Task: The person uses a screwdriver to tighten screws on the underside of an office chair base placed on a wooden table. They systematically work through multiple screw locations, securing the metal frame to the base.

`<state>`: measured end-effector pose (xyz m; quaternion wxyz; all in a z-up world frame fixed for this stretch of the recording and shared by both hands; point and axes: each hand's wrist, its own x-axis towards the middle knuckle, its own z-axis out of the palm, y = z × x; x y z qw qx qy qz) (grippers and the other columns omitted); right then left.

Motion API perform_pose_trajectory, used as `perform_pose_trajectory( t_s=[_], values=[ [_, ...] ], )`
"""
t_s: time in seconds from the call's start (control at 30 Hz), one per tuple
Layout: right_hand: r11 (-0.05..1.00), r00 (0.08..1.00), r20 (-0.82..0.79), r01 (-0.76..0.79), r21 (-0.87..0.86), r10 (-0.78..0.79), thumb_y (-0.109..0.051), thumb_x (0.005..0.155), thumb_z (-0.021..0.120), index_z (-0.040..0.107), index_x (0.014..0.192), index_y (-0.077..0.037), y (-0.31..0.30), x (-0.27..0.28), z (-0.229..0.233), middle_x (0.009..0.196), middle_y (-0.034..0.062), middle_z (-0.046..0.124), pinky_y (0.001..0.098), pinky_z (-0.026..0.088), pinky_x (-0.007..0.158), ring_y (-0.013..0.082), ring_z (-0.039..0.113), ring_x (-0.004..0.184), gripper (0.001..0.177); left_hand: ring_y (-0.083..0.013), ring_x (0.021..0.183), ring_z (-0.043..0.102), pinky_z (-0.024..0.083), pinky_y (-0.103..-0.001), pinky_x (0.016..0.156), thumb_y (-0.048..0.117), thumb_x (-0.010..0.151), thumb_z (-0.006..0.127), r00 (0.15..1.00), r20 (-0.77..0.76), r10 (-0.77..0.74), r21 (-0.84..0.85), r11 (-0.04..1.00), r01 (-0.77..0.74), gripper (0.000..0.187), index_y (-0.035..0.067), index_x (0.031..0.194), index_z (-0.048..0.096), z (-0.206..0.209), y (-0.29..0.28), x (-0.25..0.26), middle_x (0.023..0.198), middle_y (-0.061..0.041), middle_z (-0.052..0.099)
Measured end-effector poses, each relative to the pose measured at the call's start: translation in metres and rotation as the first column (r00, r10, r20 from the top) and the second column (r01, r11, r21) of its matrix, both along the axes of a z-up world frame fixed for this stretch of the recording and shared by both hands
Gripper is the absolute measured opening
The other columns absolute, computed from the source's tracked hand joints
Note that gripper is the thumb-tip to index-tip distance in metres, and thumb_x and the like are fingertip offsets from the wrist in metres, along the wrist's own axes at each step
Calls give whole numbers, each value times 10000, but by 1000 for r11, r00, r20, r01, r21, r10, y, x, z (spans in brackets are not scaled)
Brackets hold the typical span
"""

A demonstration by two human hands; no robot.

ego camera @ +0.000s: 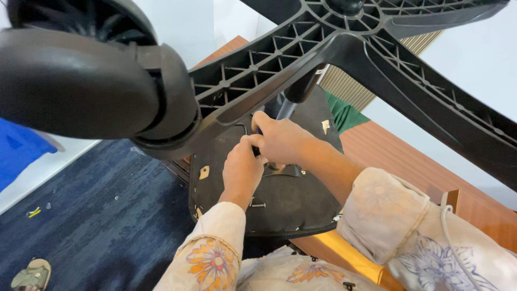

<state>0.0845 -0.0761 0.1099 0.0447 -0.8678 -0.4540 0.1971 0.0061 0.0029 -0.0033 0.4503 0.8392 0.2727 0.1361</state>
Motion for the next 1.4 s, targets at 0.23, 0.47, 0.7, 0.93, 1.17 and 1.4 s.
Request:
perform_pose_trajectory(
  t_s=[0.23,0.47,0.7,0.93,1.17,1.4],
  values=[
    [974,972,-234,27,225,27,-110,846,614,673,1031,-105,-5,18,-1,930,101,782,398,571,691,236,739,833,195,-369,1048,672,517,-491,852,202,870,745,997,59,-48,-19,999,49,306,125,1133,608,3,-2,1,1052,-112,719],
    [905,848,-336,424,-37,-411,-322,970,595,541,1197,-170,-1,-1,15,936,126,769,390,595,689,310,760,696,278,-351,1086,669,519,-499,855,275,871,745,993,-114,-17,1,1000,17,332,150,1138,592,14,-4,4,1091,-72,711],
    [988,991,-107,90,122,-77,-225,890,655,628,1082,-151,-13,2,-11,943,98,770,430,551,769,299,733,882,208,-394,1073,653,516,-515,859,165,883,682,998,-52,-21,-38,999,19,296,148,1166,596,9,-9,-2,1089,-120,701],
    [934,904,-261,357,23,-339,-331,941,587,534,1189,-204,-6,-22,11,892,109,763,417,596,717,280,755,739,283,-389,1066,663,518,-517,881,215,908,701,993,-108,-38,17,999,40,199,111,1064,635,9,-4,-8,1070,-128,720],
    [908,887,-214,419,2,-409,-339,941,567,572,1161,-176,0,-35,18,881,114,763,397,576,699,295,756,670,274,-383,1060,662,523,-509,853,134,856,726,997,50,-64,11,998,63,257,103,1085,614,6,-2,-14,1076,-118,715],
    [955,971,-227,-4,298,75,-159,805,646,659,925,-69,-11,-4,-14,862,114,750,399,565,752,300,737,839,151,-359,1059,669,528,-496,863,279,792,818,995,-86,-48,-21,999,46,367,108,1034,600,15,11,-20,1062,-87,715]
  ],
)
